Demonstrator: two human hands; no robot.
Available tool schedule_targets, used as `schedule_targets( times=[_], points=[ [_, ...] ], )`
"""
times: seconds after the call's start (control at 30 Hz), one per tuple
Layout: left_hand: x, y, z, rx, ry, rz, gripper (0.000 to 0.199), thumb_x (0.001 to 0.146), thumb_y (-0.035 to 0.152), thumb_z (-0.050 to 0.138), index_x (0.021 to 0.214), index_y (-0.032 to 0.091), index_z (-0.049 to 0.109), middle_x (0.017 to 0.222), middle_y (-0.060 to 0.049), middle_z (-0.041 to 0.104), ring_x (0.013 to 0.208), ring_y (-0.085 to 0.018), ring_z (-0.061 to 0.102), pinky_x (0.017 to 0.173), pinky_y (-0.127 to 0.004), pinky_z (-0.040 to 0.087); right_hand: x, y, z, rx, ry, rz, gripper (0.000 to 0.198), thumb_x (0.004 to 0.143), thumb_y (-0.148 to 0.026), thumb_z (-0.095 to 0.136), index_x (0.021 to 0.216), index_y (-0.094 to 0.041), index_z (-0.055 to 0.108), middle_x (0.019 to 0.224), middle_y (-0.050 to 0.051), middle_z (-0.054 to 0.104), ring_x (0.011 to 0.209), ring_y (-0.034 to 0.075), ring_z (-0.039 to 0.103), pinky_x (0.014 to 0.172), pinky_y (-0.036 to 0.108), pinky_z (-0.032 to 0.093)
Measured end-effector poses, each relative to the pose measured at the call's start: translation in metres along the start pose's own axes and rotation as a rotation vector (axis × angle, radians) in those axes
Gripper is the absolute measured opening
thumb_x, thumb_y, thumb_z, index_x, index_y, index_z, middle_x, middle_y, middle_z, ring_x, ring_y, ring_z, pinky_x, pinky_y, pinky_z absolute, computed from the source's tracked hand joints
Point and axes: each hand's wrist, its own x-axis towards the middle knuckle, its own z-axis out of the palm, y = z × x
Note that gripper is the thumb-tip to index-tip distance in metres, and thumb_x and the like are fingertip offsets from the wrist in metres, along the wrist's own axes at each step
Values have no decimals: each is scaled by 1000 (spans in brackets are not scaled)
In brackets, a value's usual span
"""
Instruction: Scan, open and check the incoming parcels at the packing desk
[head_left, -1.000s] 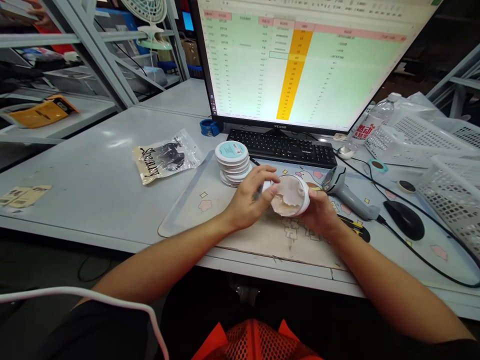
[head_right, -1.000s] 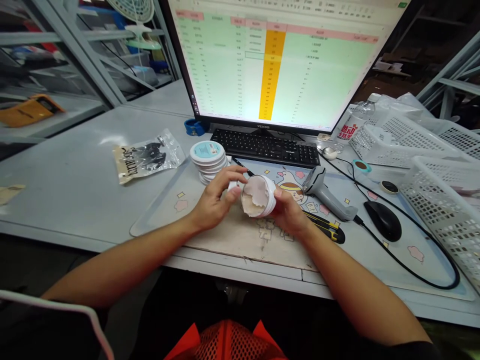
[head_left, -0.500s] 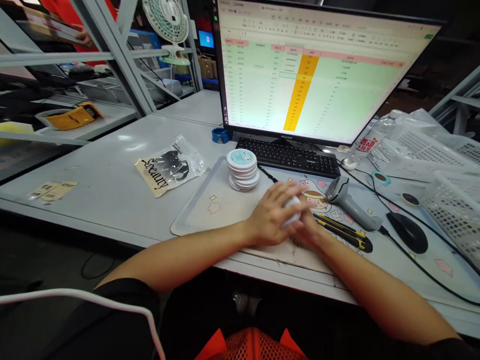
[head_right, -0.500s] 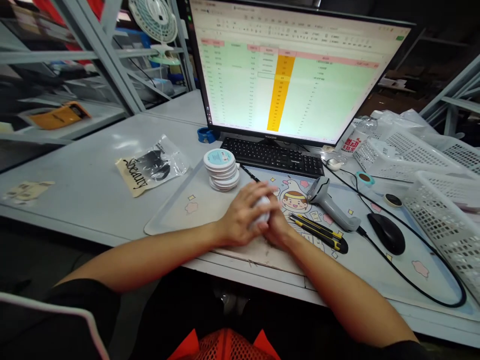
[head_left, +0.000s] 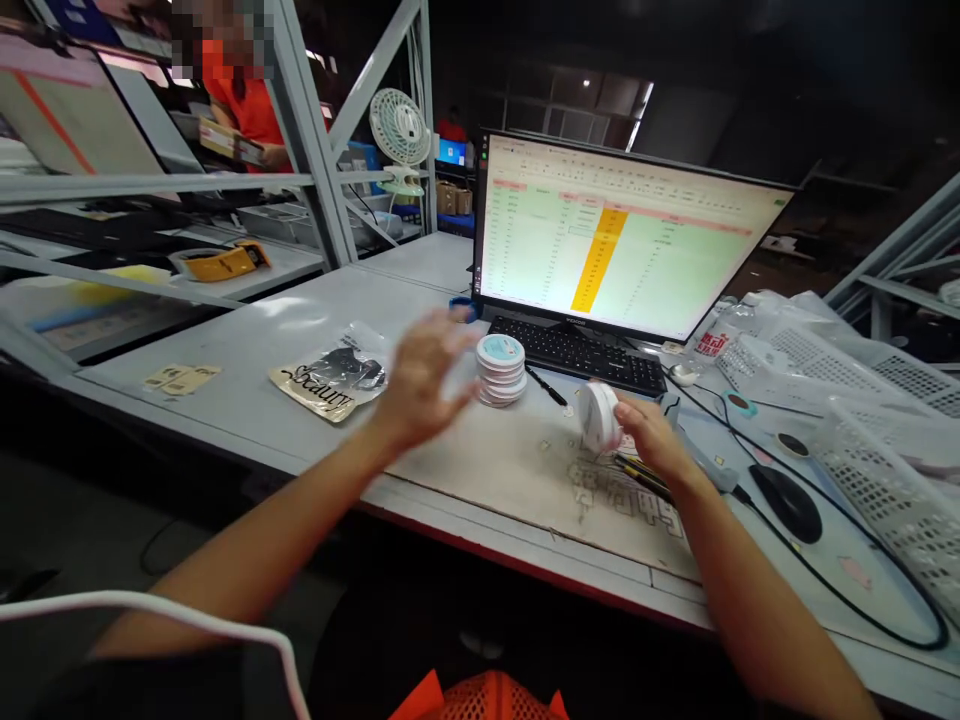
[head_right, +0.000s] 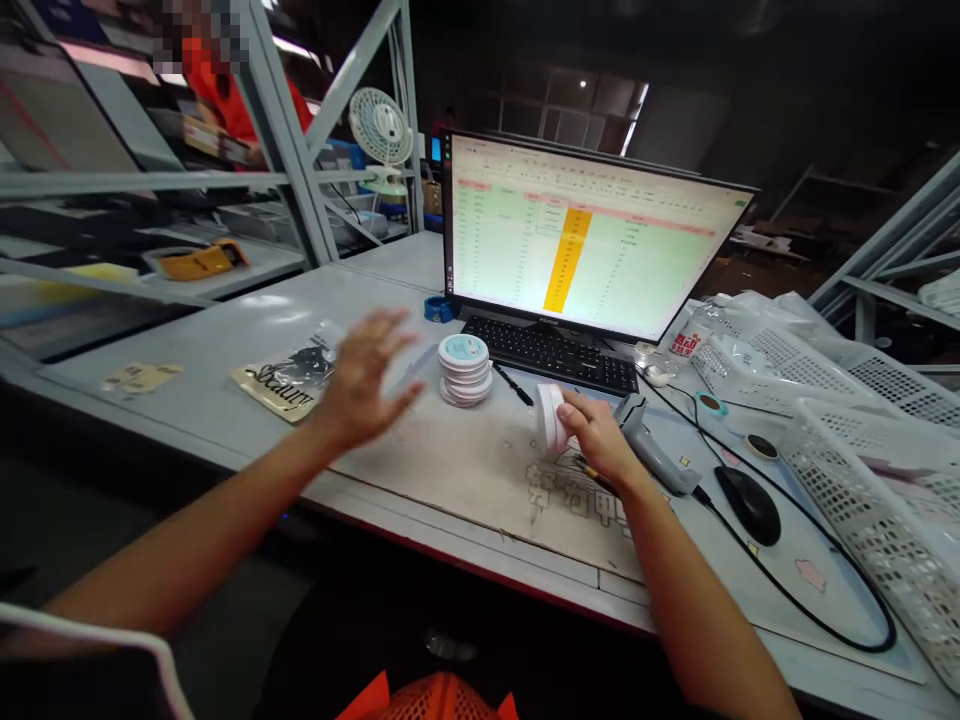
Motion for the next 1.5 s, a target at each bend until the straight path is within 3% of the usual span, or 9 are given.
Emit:
schedule_targets(
  times=[0.1,0.17,0.27,0.37,0.5,0.63,0.8,1.17,1.5],
  points=[
    [-52,-72,-34,264,-501,-820,92,100,71,59,167,13,35,177,-22,20,161,-59,9,126,-82,12,10,8,-7,-532,183,1,86,93,-70,62,159,-16,57,133,18,72,119,40,66,105,57,52],
    [-81,-98,-40,254,-617,-889,83,104,69,50,161,9,46,171,-25,35,155,-64,23,121,-84,19,13,17,5,-790,113,72,81,98,-62,62,163,-15,52,143,23,65,130,42,61,111,56,47],
    [-101,-106,-36,296,-660,-864,70,107,57,41,157,9,54,169,-24,40,156,-57,30,124,-75,26,13,24,25,-938,-7,132,70,101,-52,64,159,-14,55,154,25,58,139,42,56,116,52,43],
    [-102,-100,-35,370,-684,-790,70,107,48,26,151,5,58,161,-26,50,149,-49,47,123,-65,38,7,26,9,-918,39,79,67,104,-53,59,158,-14,56,159,22,55,145,38,53,121,50,40],
    [-111,-89,-47,421,-726,-768,73,104,48,17,142,8,64,144,-24,65,126,-47,66,108,-65,52,-25,54,-89,-846,353,-66,62,104,-55,50,147,-12,65,147,21,66,138,36,60,121,50,44],
    [-146,-57,-52,293,-629,-642,70,100,60,31,138,17,72,146,-16,68,138,-42,62,120,-60,50,-82,124,-189,-959,588,-18,63,98,-53,50,138,-9,70,140,23,69,132,40,63,120,55,45],
    [-165,15,-36,35,-604,-377,56,96,66,55,145,43,69,158,2,57,146,-39,56,117,-58,55,-131,188,-220,-967,538,117,72,96,-62,51,147,-14,65,152,21,60,141,40,56,121,57,44],
    [-29,98,33,-152,-766,-220,42,103,55,55,129,30,76,149,-9,65,138,-37,61,119,-59,53,-143,199,-206,-891,525,136,59,97,-48,49,144,-18,69,147,16,63,127,36,66,111,51,54],
    [122,99,173,-268,-590,-163,39,105,49,54,121,22,77,115,-11,77,111,-29,72,103,-41,59,-142,202,-200,-877,548,50,53,100,-44,46,136,-17,74,144,17,63,128,34,65,114,51,53]
  ],
)
